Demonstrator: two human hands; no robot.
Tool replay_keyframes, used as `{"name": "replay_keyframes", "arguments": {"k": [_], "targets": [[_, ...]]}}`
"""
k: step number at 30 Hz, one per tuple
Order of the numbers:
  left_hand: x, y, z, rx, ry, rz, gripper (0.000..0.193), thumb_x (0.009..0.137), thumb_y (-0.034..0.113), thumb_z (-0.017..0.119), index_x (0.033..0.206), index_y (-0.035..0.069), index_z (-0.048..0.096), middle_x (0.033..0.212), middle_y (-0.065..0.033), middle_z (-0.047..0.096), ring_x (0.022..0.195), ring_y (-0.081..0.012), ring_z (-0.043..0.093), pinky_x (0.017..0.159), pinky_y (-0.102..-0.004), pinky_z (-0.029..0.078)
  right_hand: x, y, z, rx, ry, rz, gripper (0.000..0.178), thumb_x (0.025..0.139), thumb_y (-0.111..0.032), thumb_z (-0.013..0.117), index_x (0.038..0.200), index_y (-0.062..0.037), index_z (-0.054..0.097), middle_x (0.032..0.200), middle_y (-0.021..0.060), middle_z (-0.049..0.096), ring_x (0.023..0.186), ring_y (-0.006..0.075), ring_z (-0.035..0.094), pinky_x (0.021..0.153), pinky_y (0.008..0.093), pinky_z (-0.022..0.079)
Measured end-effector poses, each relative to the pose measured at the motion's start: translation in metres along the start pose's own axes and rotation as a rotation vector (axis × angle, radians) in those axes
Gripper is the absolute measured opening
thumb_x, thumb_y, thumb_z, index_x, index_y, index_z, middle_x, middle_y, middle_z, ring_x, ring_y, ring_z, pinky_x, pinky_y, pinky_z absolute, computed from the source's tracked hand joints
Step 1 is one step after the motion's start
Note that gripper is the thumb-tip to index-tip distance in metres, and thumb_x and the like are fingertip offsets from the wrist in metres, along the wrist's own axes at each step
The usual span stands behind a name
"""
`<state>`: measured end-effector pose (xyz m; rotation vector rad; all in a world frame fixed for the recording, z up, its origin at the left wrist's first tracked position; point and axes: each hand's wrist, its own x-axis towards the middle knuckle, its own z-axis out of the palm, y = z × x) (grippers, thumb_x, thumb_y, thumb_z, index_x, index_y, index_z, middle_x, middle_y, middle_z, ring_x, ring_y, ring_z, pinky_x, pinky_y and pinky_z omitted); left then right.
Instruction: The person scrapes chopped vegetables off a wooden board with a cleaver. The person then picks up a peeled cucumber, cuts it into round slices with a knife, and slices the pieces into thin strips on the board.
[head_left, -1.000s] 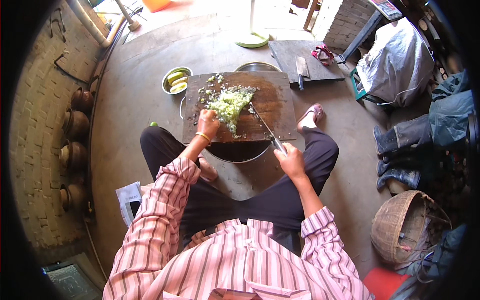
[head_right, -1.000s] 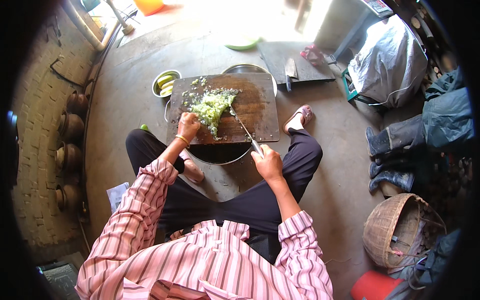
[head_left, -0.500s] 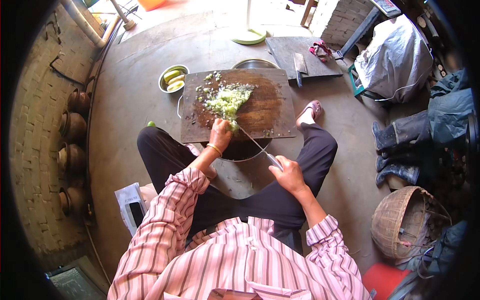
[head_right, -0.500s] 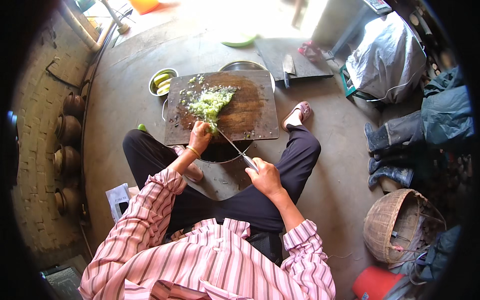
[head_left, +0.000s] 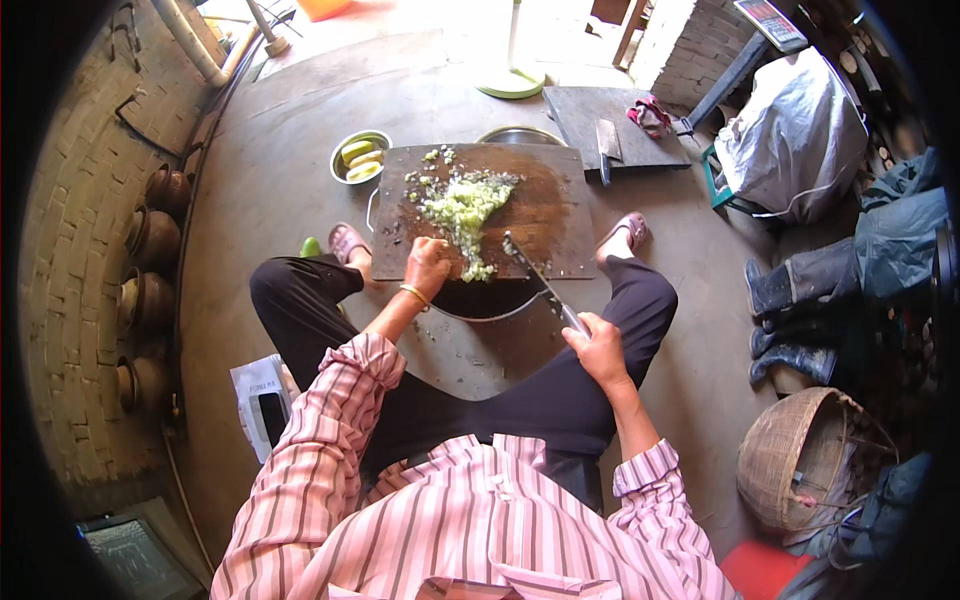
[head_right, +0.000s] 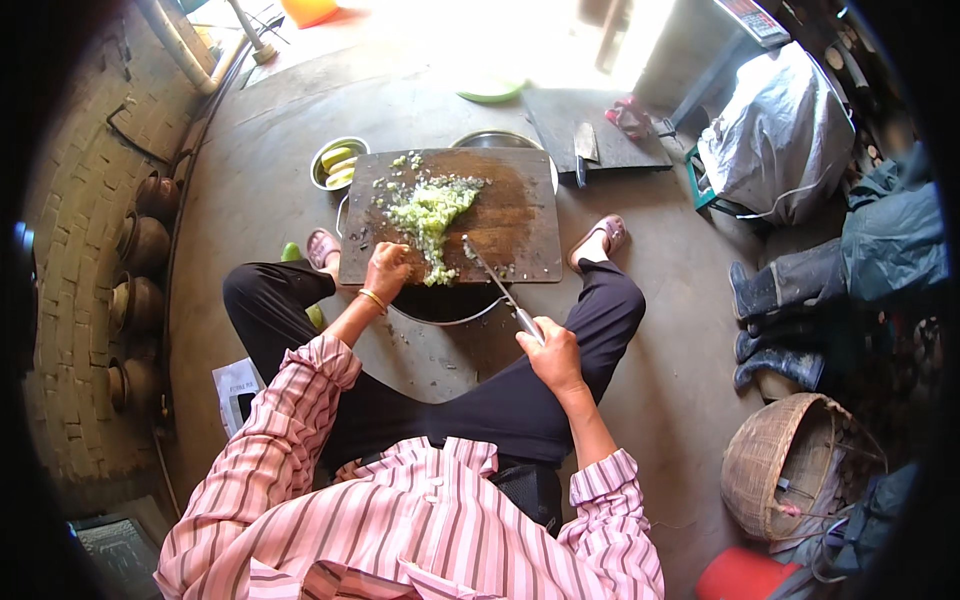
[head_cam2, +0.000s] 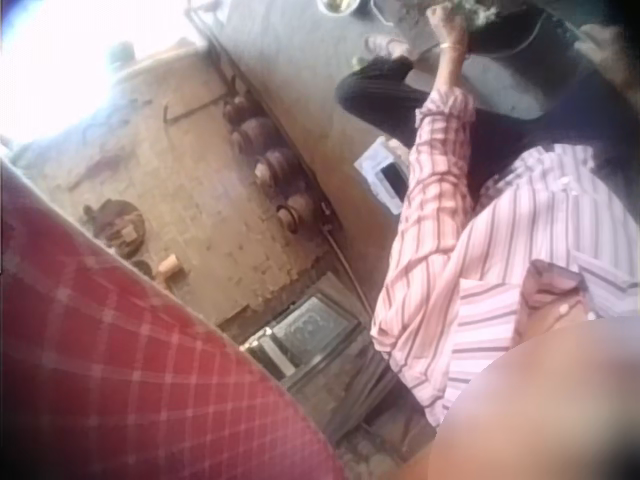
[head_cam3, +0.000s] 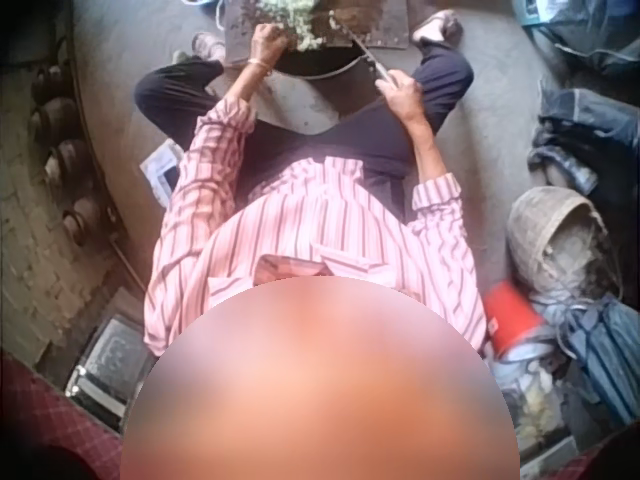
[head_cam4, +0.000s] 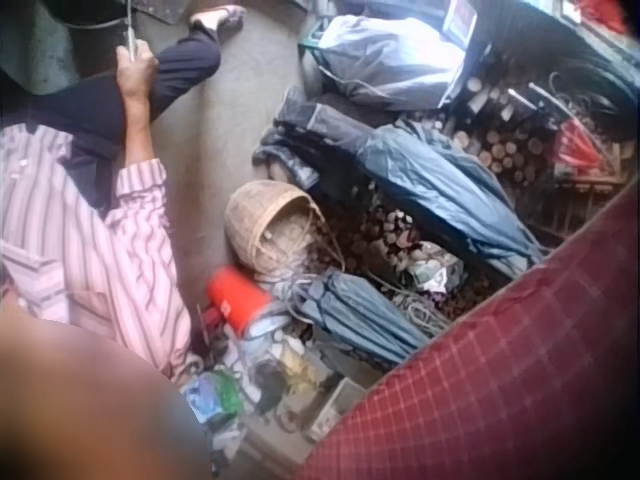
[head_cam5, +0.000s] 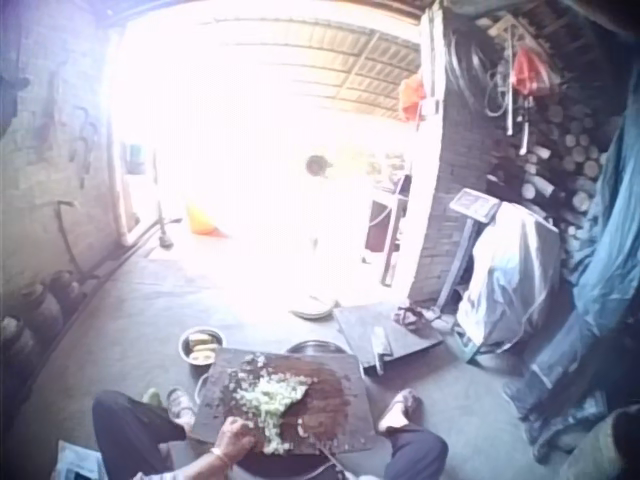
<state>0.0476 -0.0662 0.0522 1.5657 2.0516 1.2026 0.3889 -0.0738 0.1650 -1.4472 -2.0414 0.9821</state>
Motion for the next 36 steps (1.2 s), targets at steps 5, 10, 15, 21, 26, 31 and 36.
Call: {"name": "replay_keyframes", "arguments": {"k": [5, 10, 15, 21, 26, 31, 36], "targets": [[0.062, -0.043, -0.031, 0.086, 0.075, -0.047, 0.024, 0.068, 0.003, 0.059, 0.092, 0.002, 0.063, 0.095, -0.0196, 0.056, 0.090, -0.0377, 0.057, 0.081, -0.0411, 0.047, 0.051, 0.007, 0.006, 0.071, 0.073, 0.121, 0.023, 0.078, -0.020, 0.069, 0.087, 0.0004, 0.063, 0.067, 0.0176, 0.061, 0.060, 0.0283, 0.062, 0.057, 0.0367, 0.046], [0.136, -0.078, -0.043, 0.237, 0.147, 0.023, 0.023, 0.067, 0.001, 0.060, 0.090, 0.003, 0.063, 0.095, -0.0181, 0.056, 0.092, -0.0358, 0.055, 0.081, -0.0410, 0.046, 0.127, 0.021, 0.009, 0.045, 0.158, 0.082, 0.020, 0.080, -0.018, 0.067, 0.084, 0.0008, 0.061, 0.068, 0.0186, 0.061, 0.064, 0.0334, 0.062, 0.059, 0.0387, 0.046], [0.194, -0.088, -0.032, 0.370, 0.107, 0.111, 0.033, 0.072, 0.008, 0.065, 0.105, 0.007, 0.061, 0.112, -0.0163, 0.055, 0.107, -0.0352, 0.051, 0.091, -0.0414, 0.043, 0.184, 0.031, 0.022, 0.020, 0.195, 0.091, 0.022, 0.080, -0.019, 0.067, 0.088, 0.0003, 0.061, 0.074, 0.0180, 0.064, 0.068, 0.0326, 0.064, 0.062, 0.0379, 0.049], [0.237, -0.058, 0.009, 0.469, -0.202, 0.150, 0.038, 0.085, 0.031, 0.061, 0.116, 0.010, 0.056, 0.130, -0.0168, 0.048, 0.124, -0.0354, 0.042, 0.101, -0.0443, 0.035, 0.202, 0.026, 0.038, -0.009, 0.186, 0.003, 0.023, 0.079, -0.019, 0.069, 0.093, -0.0019, 0.061, 0.075, 0.0178, 0.064, 0.069, 0.0326, 0.065, 0.062, 0.0383, 0.049], [0.200, -0.041, 0.039, 0.354, -0.229, 0.306, 0.030, 0.086, 0.029, 0.057, 0.109, 0.009, 0.059, 0.128, -0.0132, 0.051, 0.126, -0.0330, 0.041, 0.101, -0.0466, 0.034, 0.191, 0.014, 0.041, 0.010, 0.104, -0.044, 0.025, 0.078, -0.020, 0.070, 0.095, -0.0033, 0.061, 0.075, 0.0196, 0.063, 0.071, 0.0359, 0.064, 0.062, 0.0403, 0.049], [0.133, -0.013, 0.024, 0.092, -0.355, 0.352, 0.027, 0.088, 0.021, 0.057, 0.109, 0.004, 0.060, 0.121, -0.0180, 0.055, 0.118, -0.0337, 0.049, 0.099, -0.0393, 0.039, 0.155, 0.008, 0.026, -0.011, -0.078, -0.137, 0.027, 0.078, -0.021, 0.070, 0.098, -0.0044, 0.062, 0.078, 0.0200, 0.063, 0.074, 0.0371, 0.064, 0.064, 0.0411, 0.049], [0.084, -0.010, -0.006, 0.045, -0.094, 0.235, 0.031, 0.082, 0.013, 0.061, 0.111, 0.003, 0.060, 0.121, -0.0178, 0.055, 0.112, -0.0360, 0.052, 0.096, -0.0398, 0.042, 0.104, -0.004, 0.011, 0.108, -0.012, -0.144, 0.023, 0.078, -0.019, 0.070, 0.093, -0.0031, 0.063, 0.076, 0.0195, 0.063, 0.071, 0.0360, 0.064, 0.063, 0.0375, 0.049]]}}
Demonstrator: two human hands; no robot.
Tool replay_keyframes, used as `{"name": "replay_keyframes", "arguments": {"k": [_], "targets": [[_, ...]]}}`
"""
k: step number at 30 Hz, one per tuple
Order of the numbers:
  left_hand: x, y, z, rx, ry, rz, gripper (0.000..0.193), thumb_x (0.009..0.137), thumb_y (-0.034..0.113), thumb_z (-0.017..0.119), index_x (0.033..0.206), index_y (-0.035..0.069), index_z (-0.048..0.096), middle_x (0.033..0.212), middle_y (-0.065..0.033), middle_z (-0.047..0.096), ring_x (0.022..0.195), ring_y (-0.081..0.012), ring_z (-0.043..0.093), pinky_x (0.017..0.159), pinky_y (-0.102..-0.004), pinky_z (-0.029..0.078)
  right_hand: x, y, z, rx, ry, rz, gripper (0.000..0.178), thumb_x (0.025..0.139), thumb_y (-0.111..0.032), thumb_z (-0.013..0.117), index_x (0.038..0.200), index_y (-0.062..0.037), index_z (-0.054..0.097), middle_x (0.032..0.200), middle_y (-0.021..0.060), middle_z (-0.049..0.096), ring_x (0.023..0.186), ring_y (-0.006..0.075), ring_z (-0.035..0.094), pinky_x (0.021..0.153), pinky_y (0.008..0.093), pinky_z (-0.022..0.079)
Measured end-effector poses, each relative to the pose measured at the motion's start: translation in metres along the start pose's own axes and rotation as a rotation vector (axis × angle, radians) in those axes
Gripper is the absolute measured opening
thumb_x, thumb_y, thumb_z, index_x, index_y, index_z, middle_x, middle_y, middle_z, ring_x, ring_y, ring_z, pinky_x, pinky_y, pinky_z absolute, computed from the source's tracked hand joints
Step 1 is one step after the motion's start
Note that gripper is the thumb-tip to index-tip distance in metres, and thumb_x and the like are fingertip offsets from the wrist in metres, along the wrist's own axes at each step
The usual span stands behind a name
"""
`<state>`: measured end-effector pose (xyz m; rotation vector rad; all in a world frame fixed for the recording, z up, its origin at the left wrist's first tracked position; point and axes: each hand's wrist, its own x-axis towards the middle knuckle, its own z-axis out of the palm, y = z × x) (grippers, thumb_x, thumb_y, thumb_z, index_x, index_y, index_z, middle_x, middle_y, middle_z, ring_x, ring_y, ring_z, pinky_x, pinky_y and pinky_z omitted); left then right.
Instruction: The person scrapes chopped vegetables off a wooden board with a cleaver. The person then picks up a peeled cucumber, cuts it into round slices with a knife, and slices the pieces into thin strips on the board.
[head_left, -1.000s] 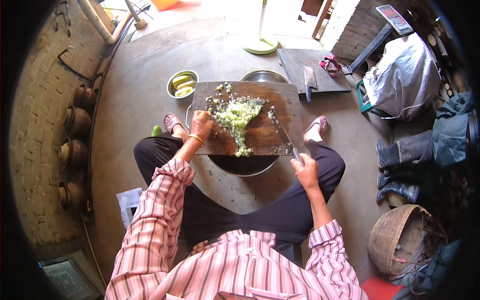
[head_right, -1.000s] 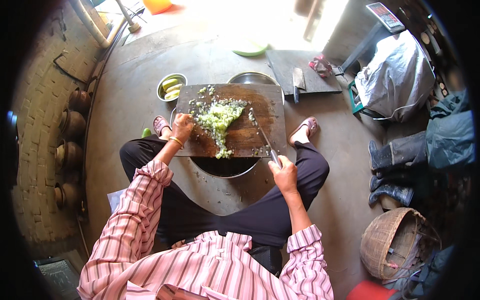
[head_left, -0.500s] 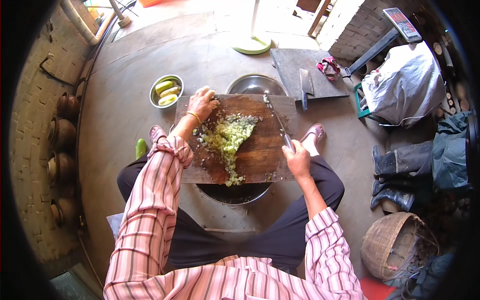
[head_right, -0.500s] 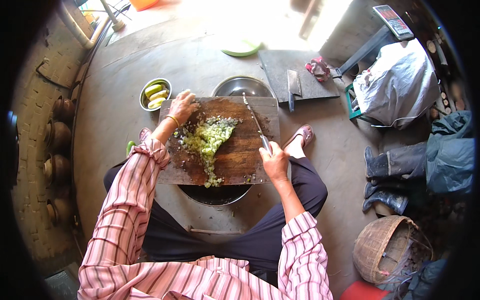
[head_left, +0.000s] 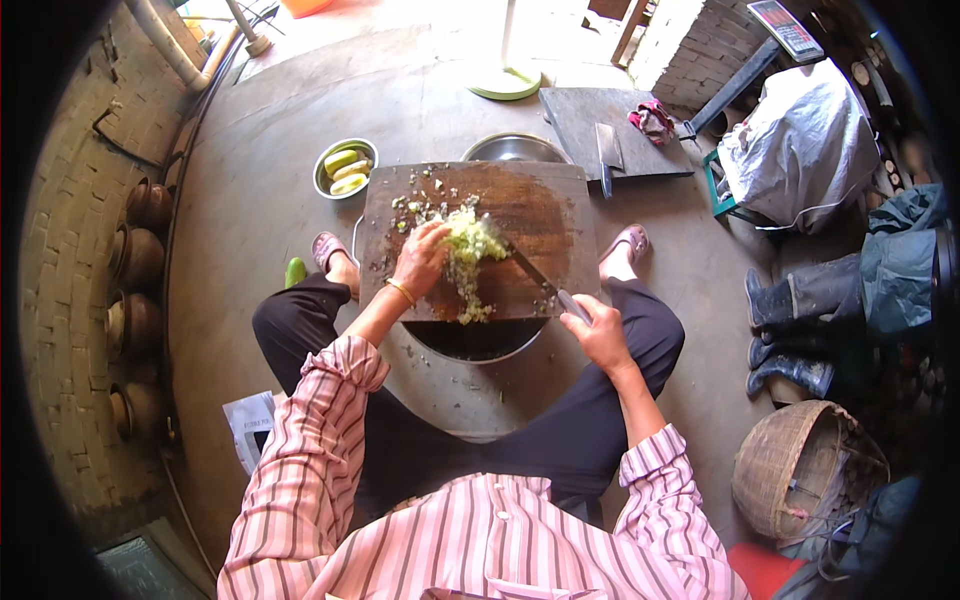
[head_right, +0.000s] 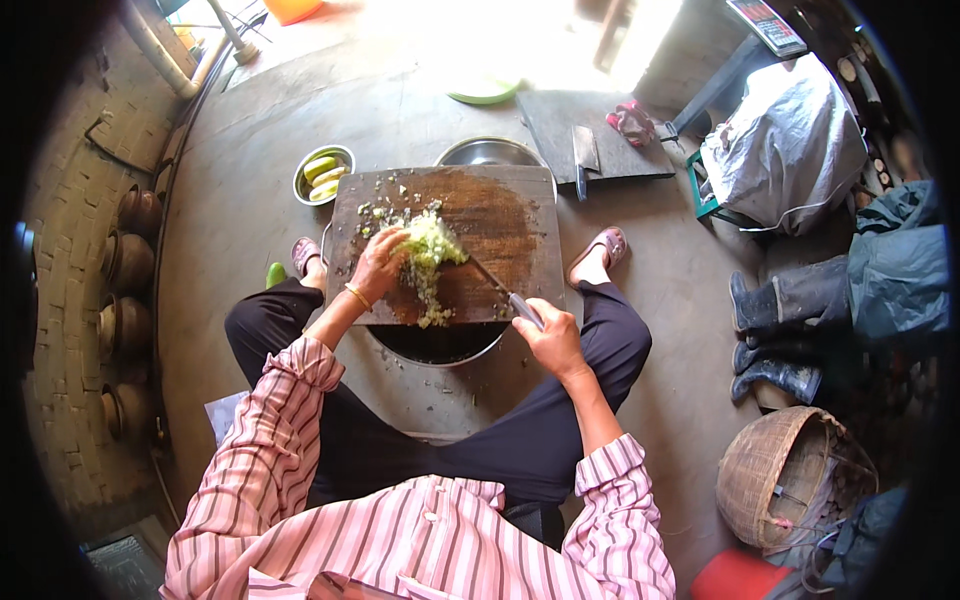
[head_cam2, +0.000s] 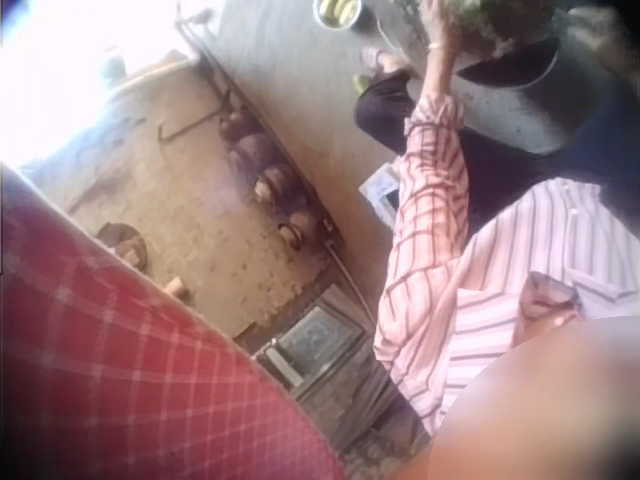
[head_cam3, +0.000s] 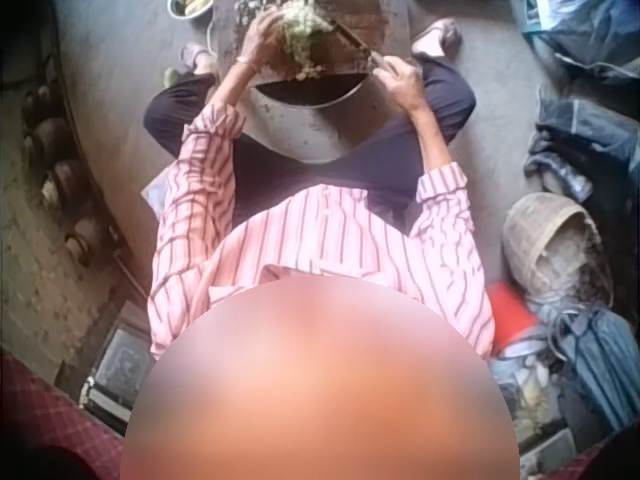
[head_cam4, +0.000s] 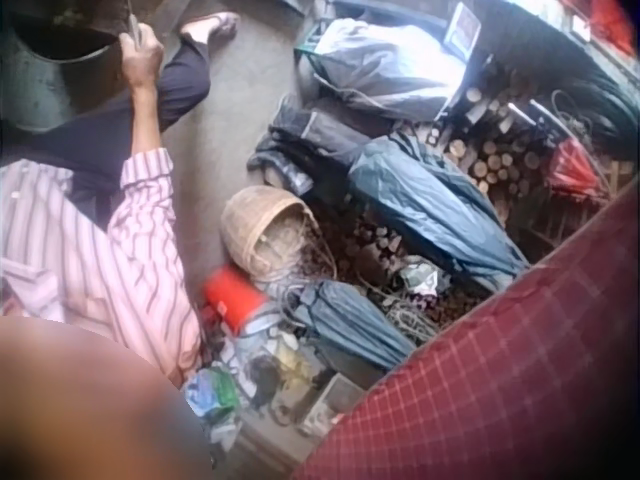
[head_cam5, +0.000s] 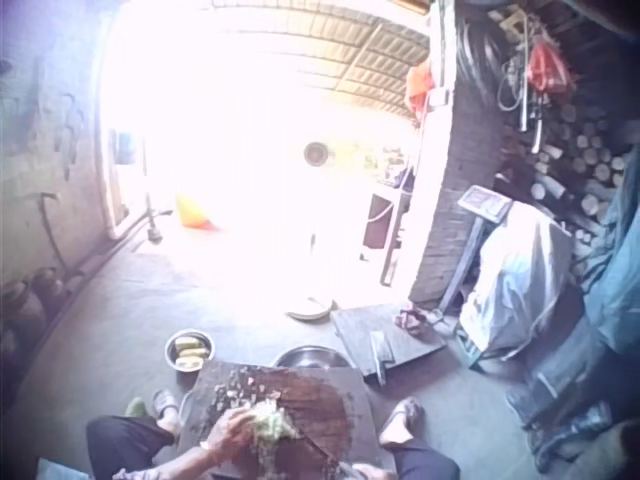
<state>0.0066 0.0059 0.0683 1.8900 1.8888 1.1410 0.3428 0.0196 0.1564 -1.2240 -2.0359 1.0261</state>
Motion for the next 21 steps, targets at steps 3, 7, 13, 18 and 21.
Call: {"name": "replay_keyframes", "arguments": {"k": [3, 7, 13, 18, 21], "targets": [[-0.021, 0.003, 0.002, 0.012, 0.130, -0.087, 0.030, 0.078, 0.010, 0.061, 0.108, 0.003, 0.061, 0.114, -0.0192, 0.056, 0.108, -0.0371, 0.052, 0.094, -0.0402, 0.043, -0.006, -0.002, 0.005, -0.122, 0.094, 0.050, 0.024, 0.079, -0.021, 0.068, 0.091, -0.0013, 0.062, 0.074, 0.0204, 0.063, 0.071, 0.0374, 0.064, 0.062, 0.0406, 0.048], [-0.042, 0.014, 0.028, 0.000, 0.154, -0.245, 0.034, 0.070, 0.004, 0.059, 0.104, 0.002, 0.061, 0.101, -0.0204, 0.055, 0.099, -0.0373, 0.053, 0.088, -0.0417, 0.044, -0.017, 0.023, 0.021, -0.198, 0.141, 0.050, 0.027, 0.079, -0.025, 0.068, 0.094, -0.0035, 0.062, 0.075, 0.0213, 0.064, 0.073, 0.0394, 0.063, 0.063, 0.0450, 0.048], [-0.071, 0.042, 0.045, -0.027, 0.109, -0.229, 0.034, 0.068, 0.002, 0.058, 0.101, 0.002, 0.063, 0.101, -0.0187, 0.056, 0.098, -0.0368, 0.053, 0.088, -0.0411, 0.044, -0.062, 0.009, 0.019, -0.176, -0.036, 0.023, 0.031, 0.078, -0.025, 0.069, 0.099, -0.0032, 0.062, 0.083, 0.0211, 0.065, 0.081, 0.0385, 0.063, 0.070, 0.0439, 0.049], [-0.091, 0.051, 0.050, 0.001, 0.086, -0.169, 0.029, 0.068, -0.001, 0.059, 0.097, -0.001, 0.061, 0.095, -0.0186, 0.055, 0.091, -0.0354, 0.054, 0.081, -0.0389, 0.045, -0.092, -0.010, 0.003, -0.146, -0.156, 0.027, 0.026, 0.079, -0.023, 0.066, 0.095, -0.0032, 0.062, 0.081, 0.0204, 0.064, 0.080, 0.0386, 0.063, 0.070, 0.0427, 0.048], [-0.106, 0.056, 0.048, 0.000, 0.074, -0.150, 0.028, 0.067, -0.005, 0.059, 0.094, -0.002, 0.060, 0.094, -0.0186, 0.054, 0.089, -0.0359, 0.055, 0.078, -0.0388, 0.046, -0.103, -0.015, -0.005, -0.174, -0.254, -0.005, 0.024, 0.079, -0.024, 0.064, 0.093, -0.0056, 0.063, 0.080, 0.0189, 0.064, 0.079, 0.0379, 0.063, 0.069, 0.0423, 0.048]]}}
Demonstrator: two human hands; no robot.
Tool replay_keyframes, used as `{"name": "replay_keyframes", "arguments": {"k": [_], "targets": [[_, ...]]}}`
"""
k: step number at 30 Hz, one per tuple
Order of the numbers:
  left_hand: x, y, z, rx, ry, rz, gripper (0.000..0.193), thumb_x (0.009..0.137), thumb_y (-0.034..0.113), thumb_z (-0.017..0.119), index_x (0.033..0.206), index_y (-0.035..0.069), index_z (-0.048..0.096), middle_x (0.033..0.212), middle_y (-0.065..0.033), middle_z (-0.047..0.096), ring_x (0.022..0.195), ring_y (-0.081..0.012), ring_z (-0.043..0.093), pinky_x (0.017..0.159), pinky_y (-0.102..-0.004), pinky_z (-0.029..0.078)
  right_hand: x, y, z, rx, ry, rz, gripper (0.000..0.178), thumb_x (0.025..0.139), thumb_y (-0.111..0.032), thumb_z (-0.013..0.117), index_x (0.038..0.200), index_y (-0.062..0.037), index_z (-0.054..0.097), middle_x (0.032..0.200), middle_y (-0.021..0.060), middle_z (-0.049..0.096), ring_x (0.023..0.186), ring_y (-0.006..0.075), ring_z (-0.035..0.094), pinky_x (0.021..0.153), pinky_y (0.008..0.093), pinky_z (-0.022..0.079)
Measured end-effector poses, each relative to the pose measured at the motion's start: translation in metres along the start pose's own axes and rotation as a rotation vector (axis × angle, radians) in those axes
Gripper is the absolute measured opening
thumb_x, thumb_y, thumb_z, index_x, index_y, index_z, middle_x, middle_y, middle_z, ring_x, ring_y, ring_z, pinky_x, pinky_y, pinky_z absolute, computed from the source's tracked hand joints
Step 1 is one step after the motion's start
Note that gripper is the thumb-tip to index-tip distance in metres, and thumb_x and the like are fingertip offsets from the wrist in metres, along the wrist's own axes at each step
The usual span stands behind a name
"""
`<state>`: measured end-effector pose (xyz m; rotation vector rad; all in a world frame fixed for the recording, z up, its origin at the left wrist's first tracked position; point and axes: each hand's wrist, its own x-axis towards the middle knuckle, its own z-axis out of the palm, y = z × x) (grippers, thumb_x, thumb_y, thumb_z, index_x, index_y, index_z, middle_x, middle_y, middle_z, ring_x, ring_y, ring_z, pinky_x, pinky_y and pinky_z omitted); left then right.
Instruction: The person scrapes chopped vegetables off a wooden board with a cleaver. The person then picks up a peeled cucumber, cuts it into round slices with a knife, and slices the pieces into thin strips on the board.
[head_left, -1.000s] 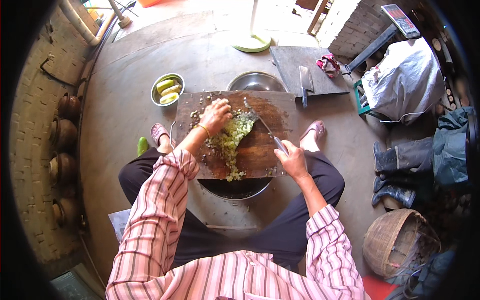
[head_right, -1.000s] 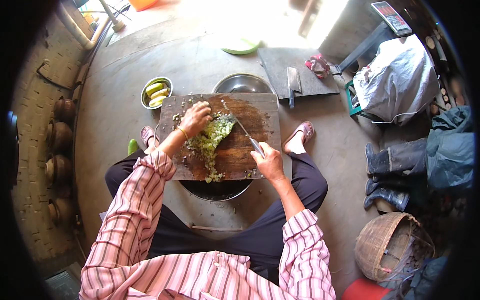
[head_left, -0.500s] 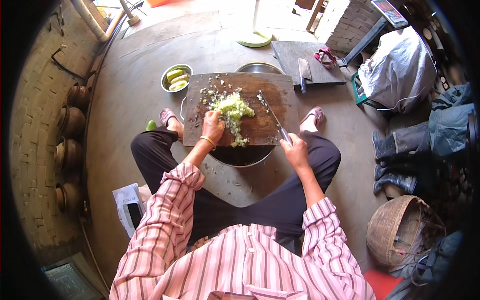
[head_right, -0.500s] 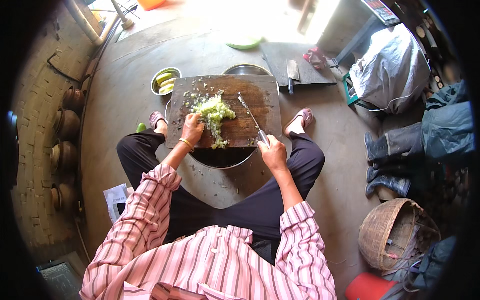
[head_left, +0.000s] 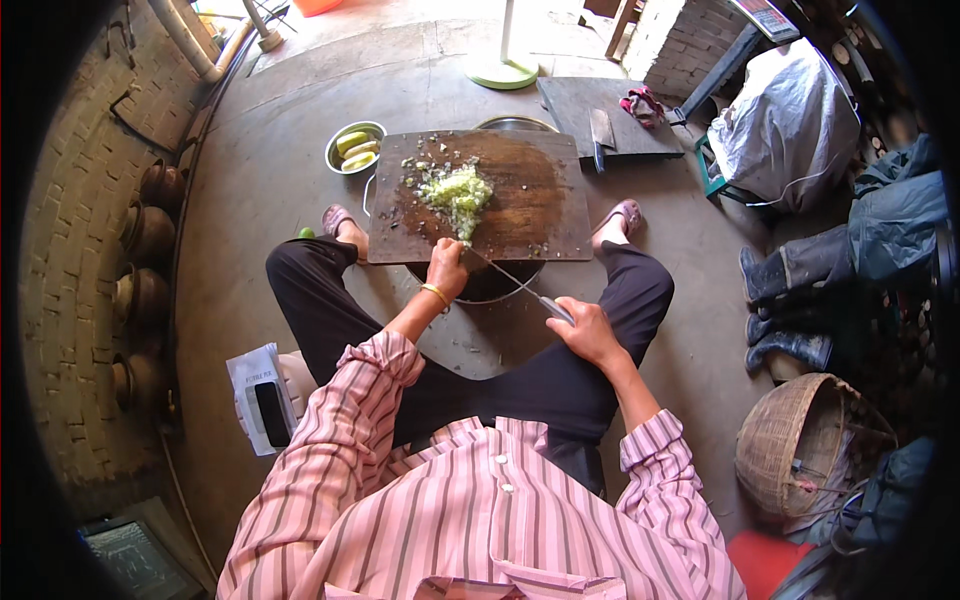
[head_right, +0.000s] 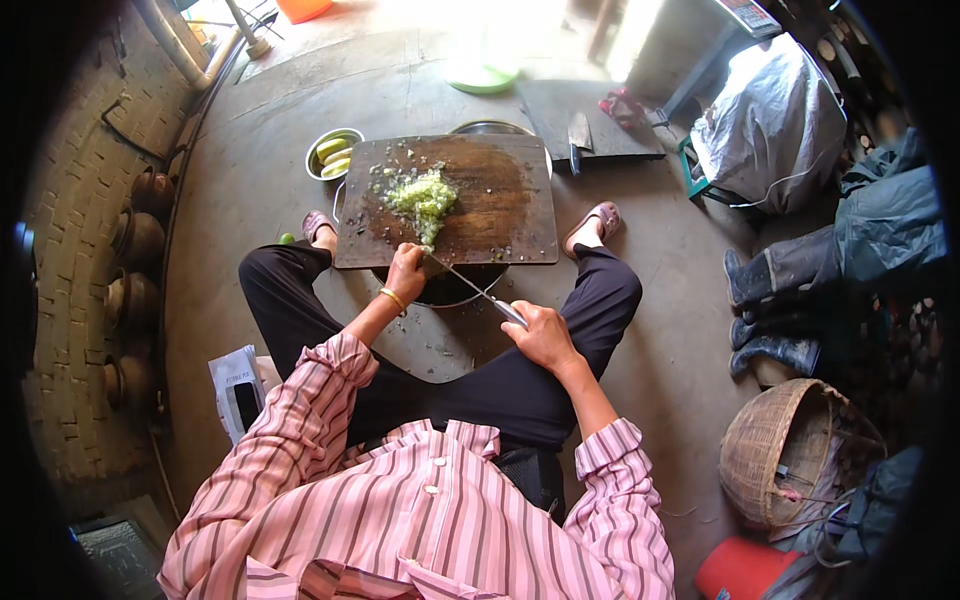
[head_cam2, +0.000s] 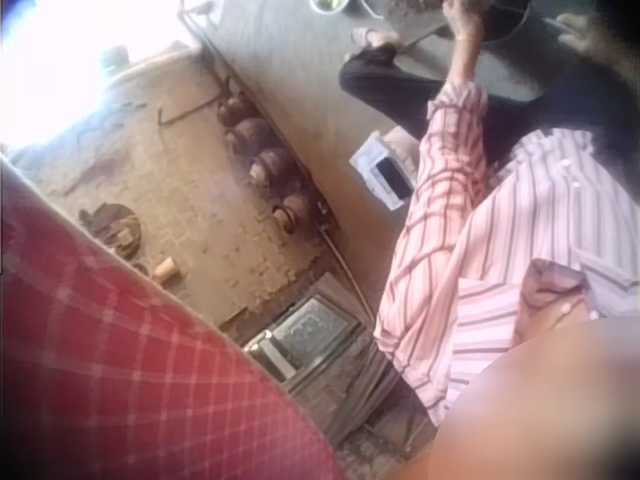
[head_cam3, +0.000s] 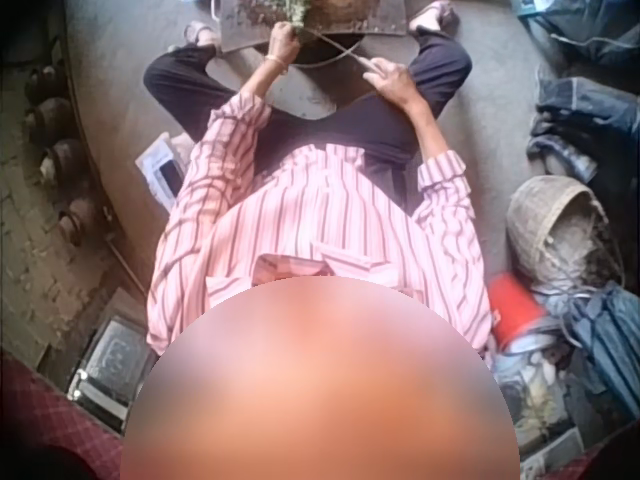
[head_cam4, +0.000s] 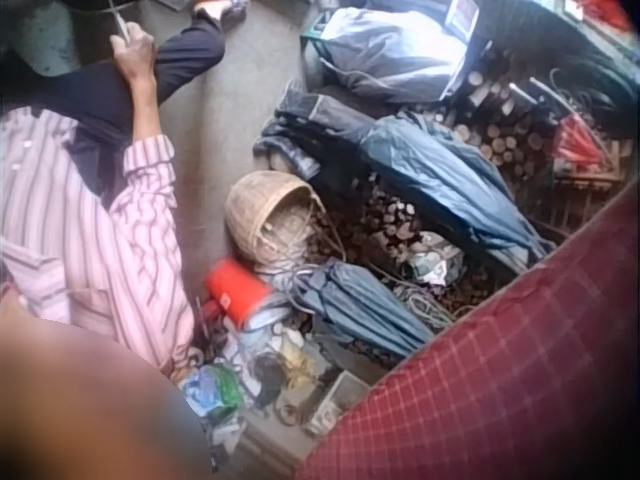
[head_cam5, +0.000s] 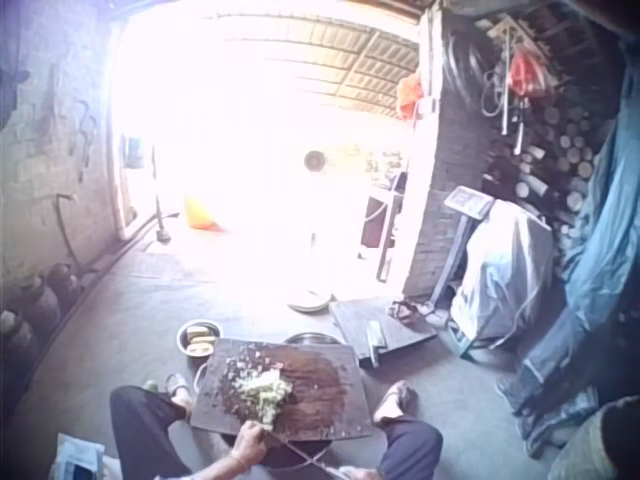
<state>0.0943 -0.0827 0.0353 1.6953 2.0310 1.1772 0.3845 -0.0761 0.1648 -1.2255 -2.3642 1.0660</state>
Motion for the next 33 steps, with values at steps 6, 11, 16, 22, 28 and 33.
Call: {"name": "replay_keyframes", "arguments": {"k": [6, 11, 16, 22, 28, 33], "targets": [[-0.013, 0.014, -0.013, -0.133, -0.087, -0.046, 0.024, 0.070, -0.003, 0.055, 0.094, -0.001, 0.062, 0.096, -0.0195, 0.056, 0.092, -0.0370, 0.055, 0.081, -0.0409, 0.047, -0.009, 0.005, -0.017, 0.060, 0.025, 0.024, 0.025, 0.078, -0.025, 0.065, 0.092, -0.0045, 0.064, 0.078, 0.0186, 0.064, 0.076, 0.0359, 0.064, 0.068, 0.0412, 0.049], [0.025, -0.001, -0.024, -0.091, 0.020, -0.052, 0.028, 0.071, -0.001, 0.054, 0.097, 0.000, 0.064, 0.092, -0.0210, 0.057, 0.091, -0.0379, 0.056, 0.081, -0.0413, 0.047, 0.031, 0.011, -0.008, 0.070, 0.199, 0.134, 0.027, 0.078, -0.025, 0.067, 0.094, -0.0027, 0.065, 0.079, 0.0190, 0.064, 0.076, 0.0353, 0.065, 0.067, 0.0408, 0.049], [0.073, -0.017, -0.024, 0.013, 0.071, -0.162, 0.031, 0.069, 0.001, 0.056, 0.098, 0.001, 0.065, 0.095, -0.0205, 0.057, 0.090, -0.0365, 0.056, 0.082, -0.0401, 0.047, 0.084, 0.029, 0.007, 0.039, 0.345, 0.100, 0.026, 0.078, -0.026, 0.068, 0.087, -0.0024, 0.063, 0.080, 0.0211, 0.064, 0.078, 0.0396, 0.063, 0.067, 0.0441, 0.048], [0.084, -0.018, -0.013, -0.016, 0.017, -0.162, 0.034, 0.068, 0.002, 0.058, 0.101, 0.002, 0.064, 0.097, -0.0186, 0.057, 0.090, -0.0348, 0.057, 0.082, -0.0387, 0.047, 0.080, 0.018, 0.017, 0.022, 0.251, 0.058, 0.024, 0.078, -0.025, 0.068, 0.089, -0.0039, 0.063, 0.078, 0.0206, 0.064, 0.076, 0.0394, 0.063, 0.066, 0.0445, 0.049], [0.049, -0.001, -0.002, -0.027, -0.028, -0.013, 0.031, 0.067, 0.000, 0.062, 0.098, -0.001, 0.062, 0.093, -0.0163, 0.056, 0.083, -0.0313, 0.058, 0.074, -0.0357, 0.048, 0.037, 0.011, 0.010, 0.069, 0.148, 0.015, 0.024, 0.078, -0.023, 0.067, 0.093, -0.0038, 0.062, 0.077, 0.0209, 0.063, 0.077, 0.0392, 0.062, 0.068, 0.0434, 0.048], [0.011, 0.005, -0.004, -0.014, -0.060, 0.027, 0.030, 0.066, -0.002, 0.060, 0.096, -0.001, 0.062, 0.096, -0.0174, 0.055, 0.089, -0.0345, 0.057, 0.079, -0.0373, 0.048, 0.009, -0.004, -0.013, 0.016, 0.057, 0.032, 0.025, 0.078, -0.024, 0.066, 0.093, -0.0042, 0.062, 0.077, 0.0193, 0.063, 0.077, 0.0377, 0.063, 0.068, 0.0418, 0.048]]}}
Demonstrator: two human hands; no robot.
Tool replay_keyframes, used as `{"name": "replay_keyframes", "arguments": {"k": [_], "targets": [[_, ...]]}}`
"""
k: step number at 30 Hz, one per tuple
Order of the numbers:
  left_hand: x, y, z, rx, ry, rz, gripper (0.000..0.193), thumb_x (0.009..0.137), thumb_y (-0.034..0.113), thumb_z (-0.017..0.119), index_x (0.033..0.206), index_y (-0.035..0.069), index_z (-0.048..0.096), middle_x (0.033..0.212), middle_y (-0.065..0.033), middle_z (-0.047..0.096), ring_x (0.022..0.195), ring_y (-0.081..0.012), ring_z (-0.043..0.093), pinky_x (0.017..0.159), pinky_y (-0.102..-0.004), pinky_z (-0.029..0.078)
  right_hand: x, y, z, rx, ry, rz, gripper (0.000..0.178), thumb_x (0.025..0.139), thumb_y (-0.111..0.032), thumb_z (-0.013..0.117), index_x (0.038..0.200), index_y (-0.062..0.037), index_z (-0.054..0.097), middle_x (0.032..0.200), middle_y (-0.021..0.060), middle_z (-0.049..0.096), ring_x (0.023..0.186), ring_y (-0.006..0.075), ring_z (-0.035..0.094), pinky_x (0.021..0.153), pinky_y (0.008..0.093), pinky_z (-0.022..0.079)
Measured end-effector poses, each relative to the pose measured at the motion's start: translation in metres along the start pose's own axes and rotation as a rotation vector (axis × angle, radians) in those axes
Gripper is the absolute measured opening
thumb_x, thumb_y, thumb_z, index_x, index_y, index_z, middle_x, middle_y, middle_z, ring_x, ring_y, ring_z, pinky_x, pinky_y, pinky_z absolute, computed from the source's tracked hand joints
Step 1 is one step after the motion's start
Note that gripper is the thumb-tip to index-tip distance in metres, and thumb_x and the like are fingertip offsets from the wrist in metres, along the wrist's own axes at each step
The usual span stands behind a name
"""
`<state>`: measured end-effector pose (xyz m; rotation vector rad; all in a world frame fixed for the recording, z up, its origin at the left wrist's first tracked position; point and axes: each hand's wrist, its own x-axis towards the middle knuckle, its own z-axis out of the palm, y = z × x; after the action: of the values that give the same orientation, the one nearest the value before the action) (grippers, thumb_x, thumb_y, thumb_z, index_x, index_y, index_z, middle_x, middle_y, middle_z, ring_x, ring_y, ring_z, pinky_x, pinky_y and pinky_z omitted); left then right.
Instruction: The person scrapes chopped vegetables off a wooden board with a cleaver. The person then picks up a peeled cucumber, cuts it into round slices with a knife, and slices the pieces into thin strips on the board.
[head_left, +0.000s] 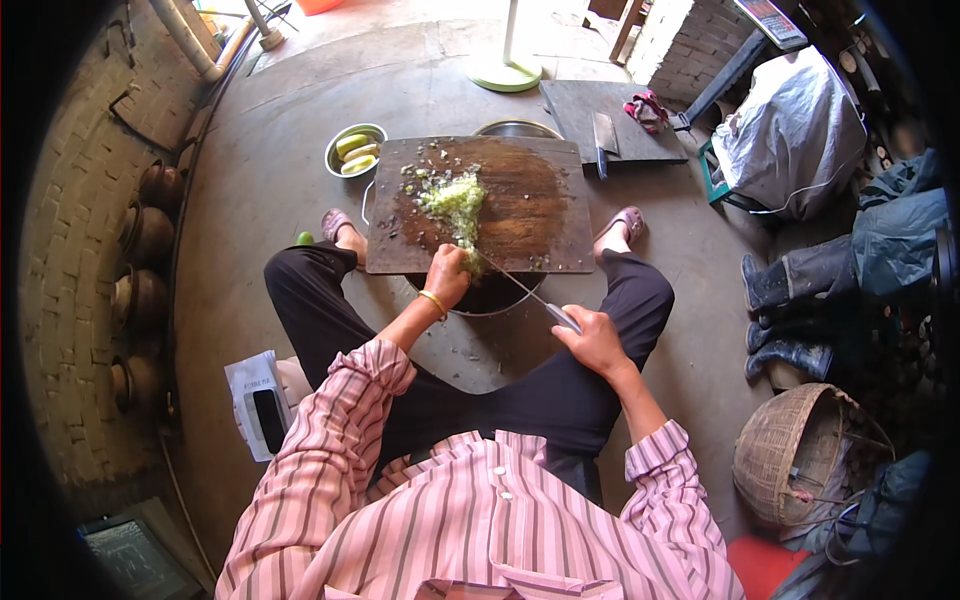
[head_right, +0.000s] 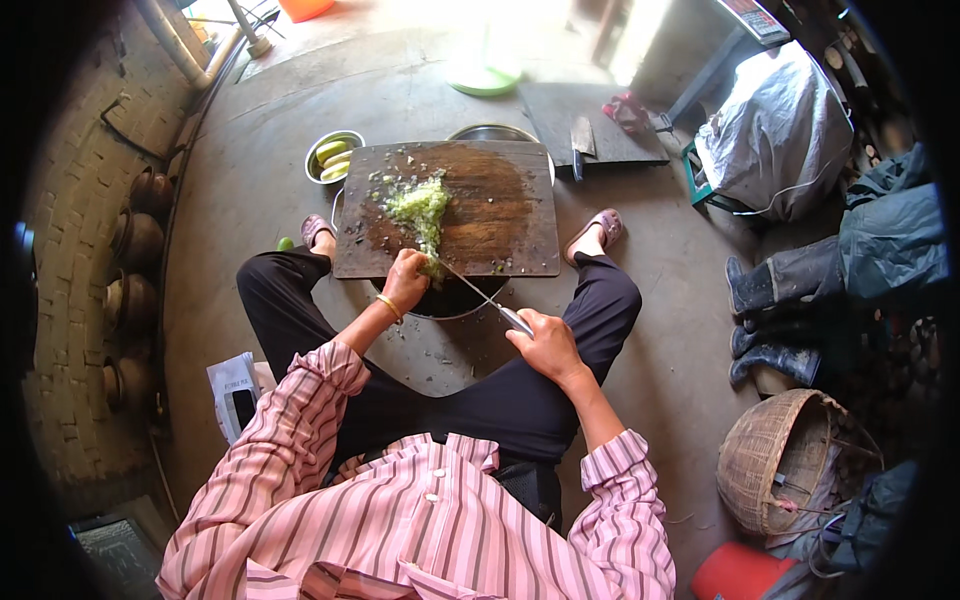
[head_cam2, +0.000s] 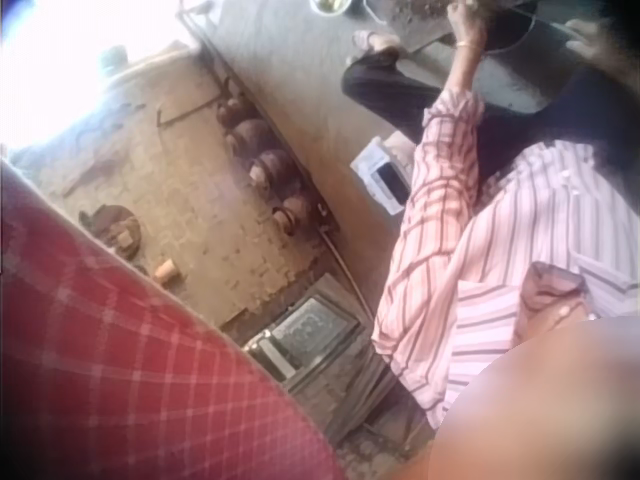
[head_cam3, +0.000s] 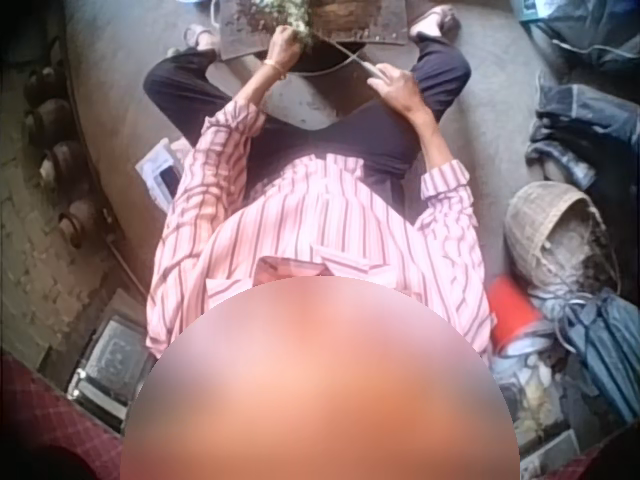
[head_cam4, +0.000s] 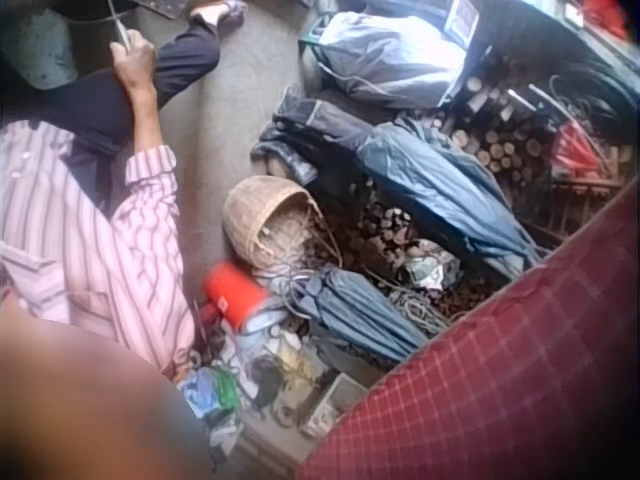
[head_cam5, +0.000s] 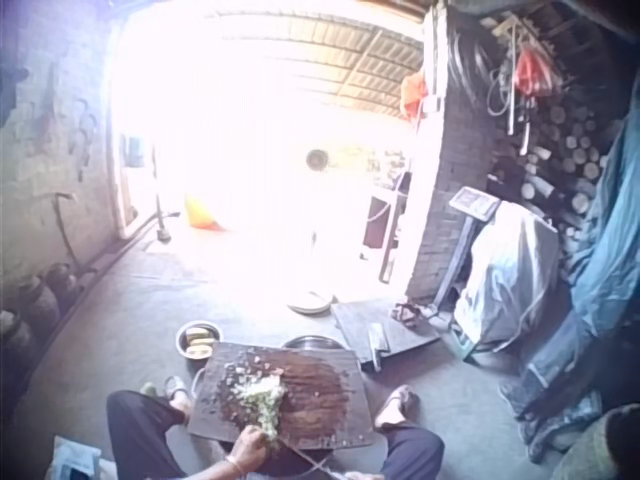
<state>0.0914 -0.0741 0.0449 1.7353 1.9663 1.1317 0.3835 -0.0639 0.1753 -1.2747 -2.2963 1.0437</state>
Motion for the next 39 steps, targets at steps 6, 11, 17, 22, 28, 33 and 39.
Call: {"name": "replay_keyframes", "arguments": {"k": [6, 11, 17, 22, 28, 33, 39], "targets": [[0.001, -0.006, -0.015, -0.058, 0.029, -0.006, 0.026, 0.068, -0.002, 0.059, 0.094, 0.001, 0.065, 0.092, -0.0161, 0.058, 0.084, -0.0314, 0.059, 0.076, -0.0362, 0.049, 0.000, 0.003, -0.008, 0.026, -0.011, 0.035, 0.026, 0.078, -0.024, 0.067, 0.095, -0.0042, 0.064, 0.078, 0.0188, 0.064, 0.076, 0.0352, 0.065, 0.068, 0.0404, 0.049], [0.037, -0.032, -0.027, 0.035, 0.114, -0.119, 0.029, 0.068, 0.003, 0.060, 0.096, 0.001, 0.065, 0.090, -0.0169, 0.059, 0.083, -0.0313, 0.059, 0.075, -0.0366, 0.049, 0.044, 0.018, 0.014, 0.006, 0.180, 0.058, 0.027, 0.078, -0.026, 0.068, 0.092, -0.0029, 0.064, 0.077, 0.0199, 0.064, 0.075, 0.0371, 0.064, 0.066, 0.0418, 0.049], [0.073, -0.041, -0.028, 0.085, 0.068, -0.226, 0.028, 0.067, 0.004, 0.059, 0.093, 0.001, 0.067, 0.096, -0.0192, 0.059, 0.095, -0.0351, 0.056, 0.087, -0.0395, 0.046, 0.081, 0.024, 0.032, 0.040, 0.232, 0.058, 0.024, 0.078, -0.025, 0.069, 0.088, -0.0039, 0.064, 0.076, 0.0202, 0.063, 0.074, 0.0382, 0.063, 0.065, 0.0439, 0.049], [0.063, -0.034, -0.013, 0.071, 0.001, -0.182, 0.026, 0.067, 0.005, 0.060, 0.092, 0.004, 0.068, 0.097, -0.0162, 0.059, 0.097, -0.0350, 0.054, 0.087, -0.0402, 0.046, 0.063, 0.015, 0.032, 0.064, 0.117, 0.027, 0.025, 0.077, -0.023, 0.069, 0.093, -0.0041, 0.064, 0.077, 0.0200, 0.063, 0.077, 0.0370, 0.064, 0.067, 0.0422, 0.049], [0.029, -0.017, -0.007, 0.047, -0.111, -0.069, 0.029, 0.066, 0.000, 0.056, 0.093, 0.004, 0.066, 0.097, -0.0171, 0.056, 0.096, -0.0359, 0.052, 0.084, -0.0423, 0.046, 0.027, 0.008, 0.011, 0.044, -0.010, -0.019, 0.025, 0.078, -0.022, 0.067, 0.094, -0.0033, 0.063, 0.078, 0.0195, 0.064, 0.077, 0.0370, 0.064, 0.068, 0.0411, 0.049], [-0.002, -0.011, -0.009, 0.033, -0.059, -0.005, 0.031, 0.065, -0.003, 0.057, 0.094, 0.001, 0.063, 0.093, -0.0158, 0.056, 0.092, -0.0341, 0.054, 0.083, -0.0388, 0.046, 0.004, 0.002, -0.003, 0.019, -0.041, -0.013, 0.024, 0.078, -0.022, 0.066, 0.095, -0.0046, 0.064, 0.078, 0.0185, 0.064, 0.075, 0.0363, 0.064, 0.067, 0.0407, 0.049], [-0.014, 0.001, -0.014, 0.013, -0.021, -0.058, 0.034, 0.065, -0.005, 0.055, 0.097, 0.002, 0.063, 0.094, -0.0162, 0.055, 0.093, -0.0356, 0.054, 0.083, -0.0406, 0.046, -0.013, 0.000, 0.004, -0.004, 0.053, 0.061, 0.027, 0.078, -0.024, 0.067, 0.096, -0.0041, 0.064, 0.079, 0.0188, 0.065, 0.077, 0.0356, 0.064, 0.068, 0.0399, 0.049]]}}
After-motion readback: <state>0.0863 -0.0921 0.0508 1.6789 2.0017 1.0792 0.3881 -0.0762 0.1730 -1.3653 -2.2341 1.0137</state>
